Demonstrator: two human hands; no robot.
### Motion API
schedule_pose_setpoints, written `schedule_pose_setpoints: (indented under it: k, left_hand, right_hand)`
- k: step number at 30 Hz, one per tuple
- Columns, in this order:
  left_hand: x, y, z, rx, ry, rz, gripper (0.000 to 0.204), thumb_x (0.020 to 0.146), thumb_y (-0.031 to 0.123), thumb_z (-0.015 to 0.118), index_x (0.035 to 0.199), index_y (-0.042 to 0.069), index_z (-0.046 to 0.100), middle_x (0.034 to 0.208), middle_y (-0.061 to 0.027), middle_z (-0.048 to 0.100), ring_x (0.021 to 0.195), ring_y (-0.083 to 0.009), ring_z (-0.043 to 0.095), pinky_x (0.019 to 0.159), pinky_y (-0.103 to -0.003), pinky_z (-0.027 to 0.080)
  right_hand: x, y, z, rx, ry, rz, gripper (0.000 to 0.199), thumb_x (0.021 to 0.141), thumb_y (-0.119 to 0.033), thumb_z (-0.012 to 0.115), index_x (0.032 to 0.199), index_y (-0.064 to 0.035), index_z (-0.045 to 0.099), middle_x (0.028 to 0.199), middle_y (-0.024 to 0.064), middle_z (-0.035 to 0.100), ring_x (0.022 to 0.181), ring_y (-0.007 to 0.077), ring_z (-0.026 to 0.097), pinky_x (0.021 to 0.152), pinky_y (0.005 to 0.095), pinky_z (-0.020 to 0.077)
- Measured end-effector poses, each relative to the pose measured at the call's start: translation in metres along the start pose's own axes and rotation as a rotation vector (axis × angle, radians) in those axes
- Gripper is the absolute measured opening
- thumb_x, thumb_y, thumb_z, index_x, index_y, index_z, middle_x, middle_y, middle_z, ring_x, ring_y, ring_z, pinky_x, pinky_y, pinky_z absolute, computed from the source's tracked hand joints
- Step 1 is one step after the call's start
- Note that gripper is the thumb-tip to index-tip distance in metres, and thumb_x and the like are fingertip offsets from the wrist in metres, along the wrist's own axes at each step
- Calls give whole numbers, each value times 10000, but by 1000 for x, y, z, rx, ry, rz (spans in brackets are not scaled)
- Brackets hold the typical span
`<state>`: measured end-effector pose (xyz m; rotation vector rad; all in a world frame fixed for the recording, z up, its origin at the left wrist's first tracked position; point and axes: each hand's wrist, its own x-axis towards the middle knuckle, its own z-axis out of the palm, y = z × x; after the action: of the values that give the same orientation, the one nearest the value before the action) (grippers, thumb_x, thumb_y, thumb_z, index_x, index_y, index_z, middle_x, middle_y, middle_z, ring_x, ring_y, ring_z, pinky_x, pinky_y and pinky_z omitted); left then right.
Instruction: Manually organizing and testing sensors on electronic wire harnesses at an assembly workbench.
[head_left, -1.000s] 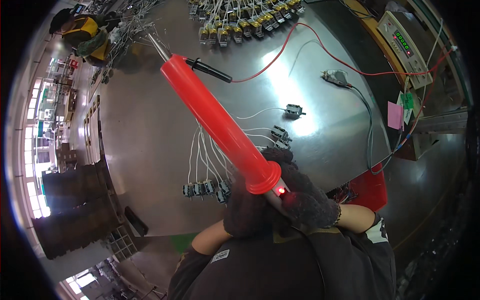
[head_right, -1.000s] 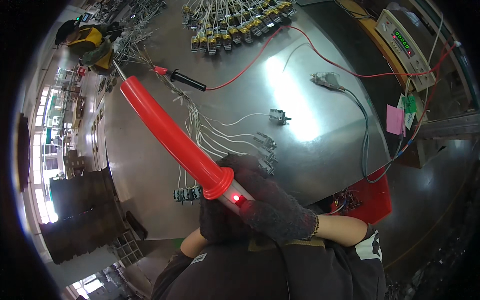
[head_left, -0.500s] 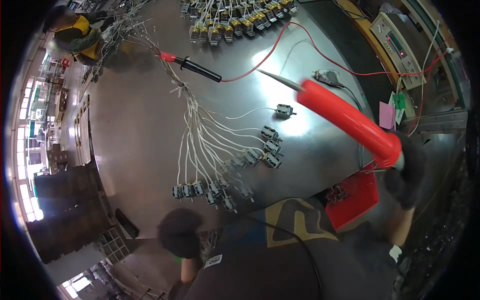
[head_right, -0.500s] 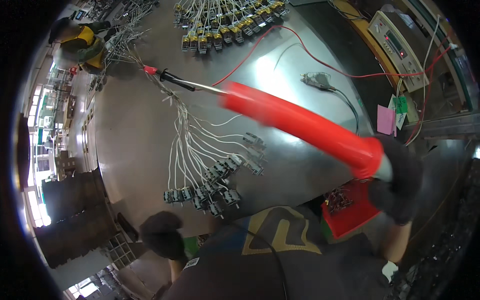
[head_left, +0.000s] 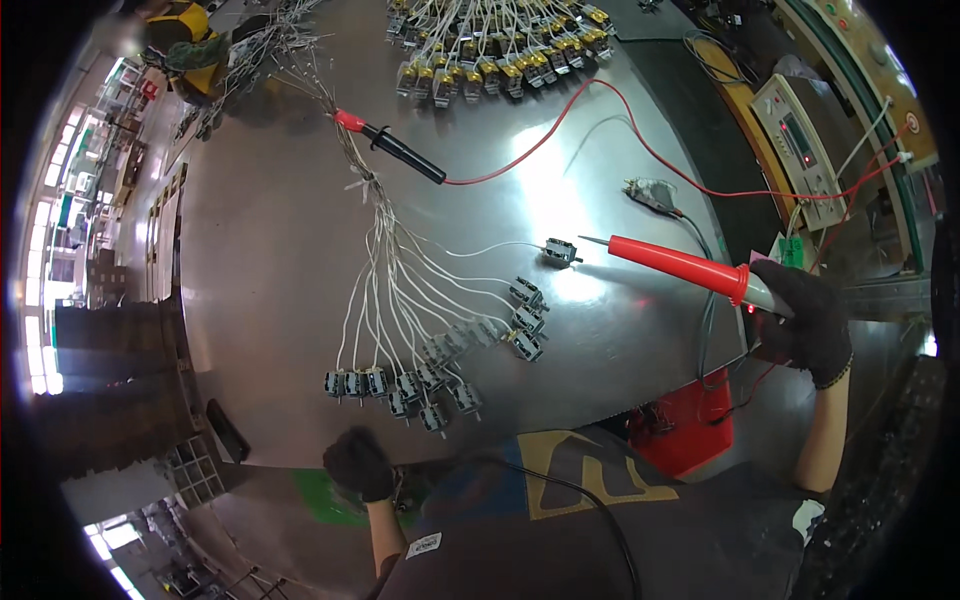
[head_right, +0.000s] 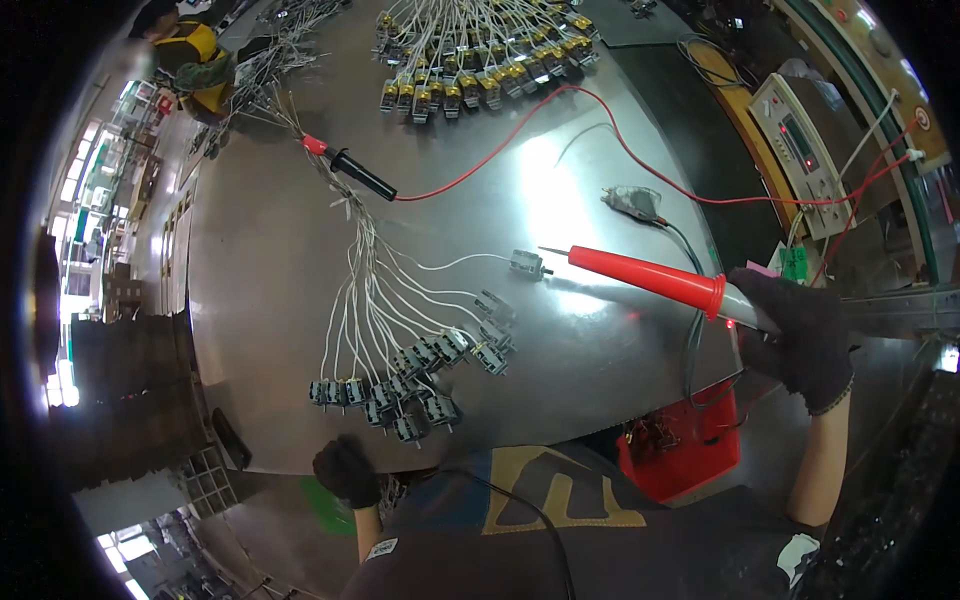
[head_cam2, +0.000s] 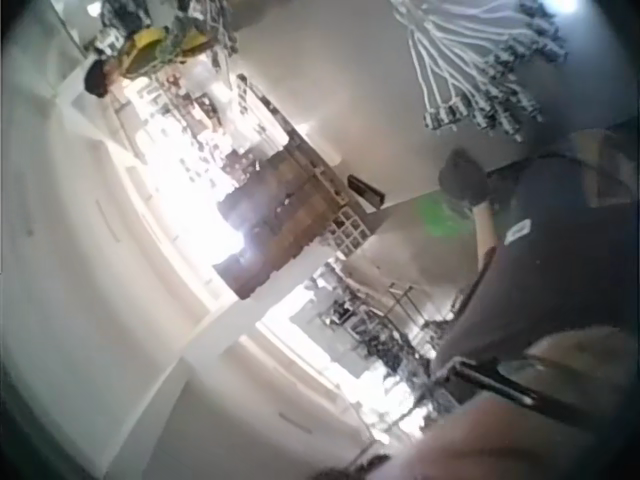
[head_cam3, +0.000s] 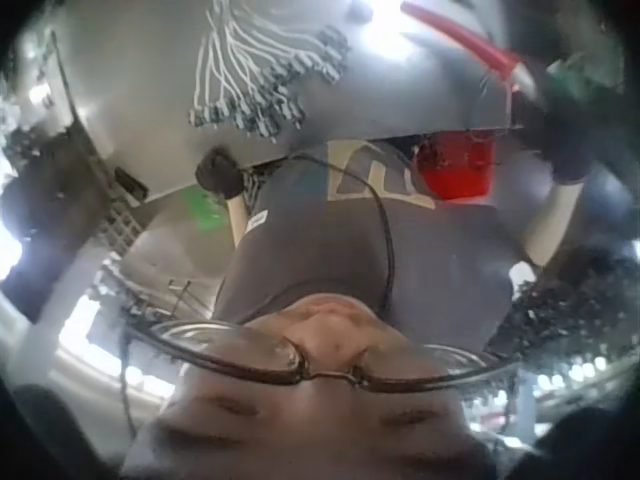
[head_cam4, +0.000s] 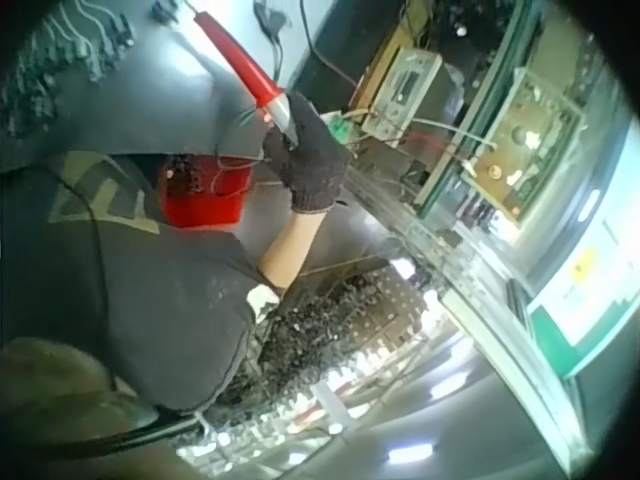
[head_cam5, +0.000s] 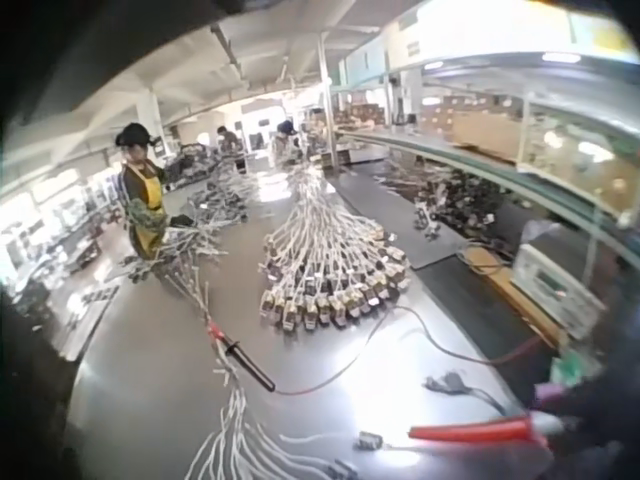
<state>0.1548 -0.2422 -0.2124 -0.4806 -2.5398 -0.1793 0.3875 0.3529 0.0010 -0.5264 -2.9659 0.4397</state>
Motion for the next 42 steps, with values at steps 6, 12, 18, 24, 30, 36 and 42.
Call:
schedule_pose_setpoints:
  k: [6,12,18,24,30,36,42]
  left_hand:
    - [-6,-9,3,-13,-53,-42,162,981,234,594,951,124,709,865,-98,664,811,-338,609,761,-488,455]
    - [6,0,-3,-79,-50,-2,50,931,112,695,969,105,664,842,-102,656,813,-334,620,765,-469,478]
    - [13,5,-5,-94,-82,-27,114,969,161,619,908,102,695,858,-91,683,829,-313,622,799,-468,480]
    - [10,5,-4,-122,-120,-60,230,997,192,530,901,100,718,872,-87,695,847,-304,621,824,-445,472]
    - [7,-2,-4,-69,-109,-3,240,995,203,520,914,95,718,876,-84,694,839,-297,619,829,-451,466]
    - [9,-6,-2,-81,-84,3,190,971,181,559,894,90,707,859,-83,689,825,-306,624,822,-454,469]
    - [13,2,-2,-95,-19,32,146,950,167,606,875,84,700,853,-90,687,808,-305,627,792,-452,477]
  right_hand:
    - [29,14,2,-26,-18,-144,648,677,-165,782,1319,-129,706,1051,152,775,851,323,772,746,399,610]
    - [41,19,5,-38,-8,-149,626,691,-167,786,1312,-138,710,1027,142,777,836,317,773,741,402,611]
    - [48,15,4,-4,-69,-115,613,703,-169,787,1310,-132,710,1041,152,773,872,336,771,760,416,613]
    - [49,15,5,-3,-104,-128,627,699,-169,789,1319,-133,702,1035,149,771,873,348,764,763,426,612]
    - [46,15,4,5,-95,-144,651,680,-165,789,1324,-136,695,1024,152,768,841,352,762,749,420,609]
    - [43,10,0,9,-120,-108,657,676,-168,786,1325,-128,693,998,159,768,835,353,762,730,423,603]
    - [38,9,1,5,-63,-152,632,678,-185,780,1303,-124,710,954,162,764,810,347,759,720,430,597]
